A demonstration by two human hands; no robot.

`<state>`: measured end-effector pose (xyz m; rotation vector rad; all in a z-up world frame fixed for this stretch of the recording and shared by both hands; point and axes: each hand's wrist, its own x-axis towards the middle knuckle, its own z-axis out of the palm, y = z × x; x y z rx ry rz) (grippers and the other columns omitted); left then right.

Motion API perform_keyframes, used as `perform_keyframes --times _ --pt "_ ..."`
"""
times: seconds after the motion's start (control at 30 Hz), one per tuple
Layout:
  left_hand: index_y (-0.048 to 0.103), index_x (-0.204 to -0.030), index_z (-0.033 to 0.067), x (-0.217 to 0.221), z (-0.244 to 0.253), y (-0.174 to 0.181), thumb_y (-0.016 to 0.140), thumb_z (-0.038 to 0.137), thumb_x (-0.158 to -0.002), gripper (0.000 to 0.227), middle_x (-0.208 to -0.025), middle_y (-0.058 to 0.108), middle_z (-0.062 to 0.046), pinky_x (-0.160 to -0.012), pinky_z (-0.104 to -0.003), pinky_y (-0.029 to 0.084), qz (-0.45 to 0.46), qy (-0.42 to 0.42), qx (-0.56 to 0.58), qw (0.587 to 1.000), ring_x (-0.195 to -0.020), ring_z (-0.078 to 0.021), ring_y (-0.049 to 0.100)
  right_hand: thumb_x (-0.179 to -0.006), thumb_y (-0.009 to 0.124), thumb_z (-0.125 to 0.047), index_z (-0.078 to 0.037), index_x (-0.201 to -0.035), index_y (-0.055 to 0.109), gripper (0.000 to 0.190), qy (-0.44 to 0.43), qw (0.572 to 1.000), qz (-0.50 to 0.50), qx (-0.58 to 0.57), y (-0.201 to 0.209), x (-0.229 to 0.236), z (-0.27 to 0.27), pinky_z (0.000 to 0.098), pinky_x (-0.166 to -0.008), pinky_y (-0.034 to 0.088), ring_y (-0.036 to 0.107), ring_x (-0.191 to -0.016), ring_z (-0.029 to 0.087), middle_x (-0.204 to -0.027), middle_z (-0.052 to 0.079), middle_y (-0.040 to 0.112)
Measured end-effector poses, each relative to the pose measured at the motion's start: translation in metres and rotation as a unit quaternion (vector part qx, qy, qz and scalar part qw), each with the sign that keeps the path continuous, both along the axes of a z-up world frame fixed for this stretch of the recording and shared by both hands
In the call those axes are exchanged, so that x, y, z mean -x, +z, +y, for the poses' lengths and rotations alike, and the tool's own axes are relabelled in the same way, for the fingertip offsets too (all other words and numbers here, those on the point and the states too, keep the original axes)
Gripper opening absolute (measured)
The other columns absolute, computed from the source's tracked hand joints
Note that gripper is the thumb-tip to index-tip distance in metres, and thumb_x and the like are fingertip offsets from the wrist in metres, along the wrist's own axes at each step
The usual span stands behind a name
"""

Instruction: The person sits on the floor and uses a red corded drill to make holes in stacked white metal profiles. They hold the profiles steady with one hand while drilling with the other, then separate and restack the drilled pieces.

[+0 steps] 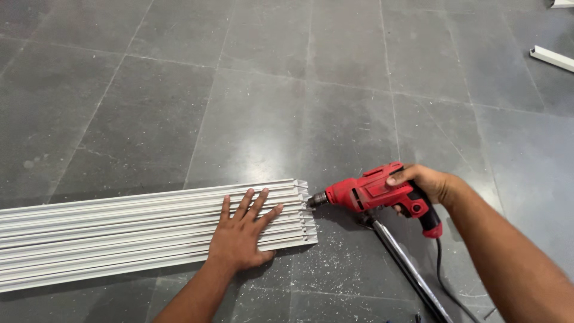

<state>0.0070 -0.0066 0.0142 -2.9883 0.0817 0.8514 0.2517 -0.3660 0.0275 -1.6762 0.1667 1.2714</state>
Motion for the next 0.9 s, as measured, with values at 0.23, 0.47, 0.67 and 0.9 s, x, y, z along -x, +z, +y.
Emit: perform_keyframes --times 0.23,0.47,0.67,0.9 --pt "-0.002 -0.159 0.0521 0.001 0.0 0.0 0.061 0.076 -0.079 0.105 -0.173 -0.015 0.004 -0.125 -0.06 -0.009 -0.009 0.0 0.002 1.0 -0.158 -0.0229 -0.013 -0.074 0.074 -0.034 0.006 -0.111 0.068 0.055 -0.039 0.998 0.026 -0.041 -0.033 0.011 -0.024 0.0491 -0.058 0.064 0.072 -0.059 0.03 -0.08 0.021 0.073" --pt "-0.003 -0.158 0.0541 -0.001 0.0 0.002 0.06 0.077 -0.078 0.105 -0.173 -0.014 0.007 -0.126 -0.059 -0.009 -0.007 0.005 -0.005 1.0 -0.159 -0.0214 -0.012 -0.075 0.074 -0.032 0.004 -0.116 0.066 0.055 -0.063 0.997 -0.035 0.004 0.003 0.035 -0.021 0.0466 -0.058 0.062 0.072 -0.06 0.031 -0.082 0.02 0.072" --pt "-0.003 -0.159 0.0522 0.004 -0.001 -0.002 0.058 0.082 -0.079 0.105 -0.173 -0.013 0.004 -0.125 -0.061 -0.007 -0.038 -0.005 -0.007 0.999 -0.158 -0.024 -0.01 -0.073 0.077 -0.028 -0.011 -0.13 0.066 0.061 0.028 0.982 -0.176 0.057 0.075 0.075 0.005 0.0394 -0.062 0.057 0.069 -0.068 0.024 -0.095 0.013 0.076" --pt "-0.002 -0.157 0.0551 0.005 0.001 -0.007 0.052 0.089 -0.076 0.103 -0.173 -0.014 -0.001 -0.125 -0.057 -0.005 -0.043 0.003 0.0 0.999 -0.158 -0.0217 -0.008 -0.073 0.077 -0.027 -0.015 -0.133 0.067 0.062 0.115 0.946 -0.272 0.132 0.143 0.092 0.065 0.0389 -0.073 0.058 0.071 -0.087 0.027 -0.102 0.012 0.077"
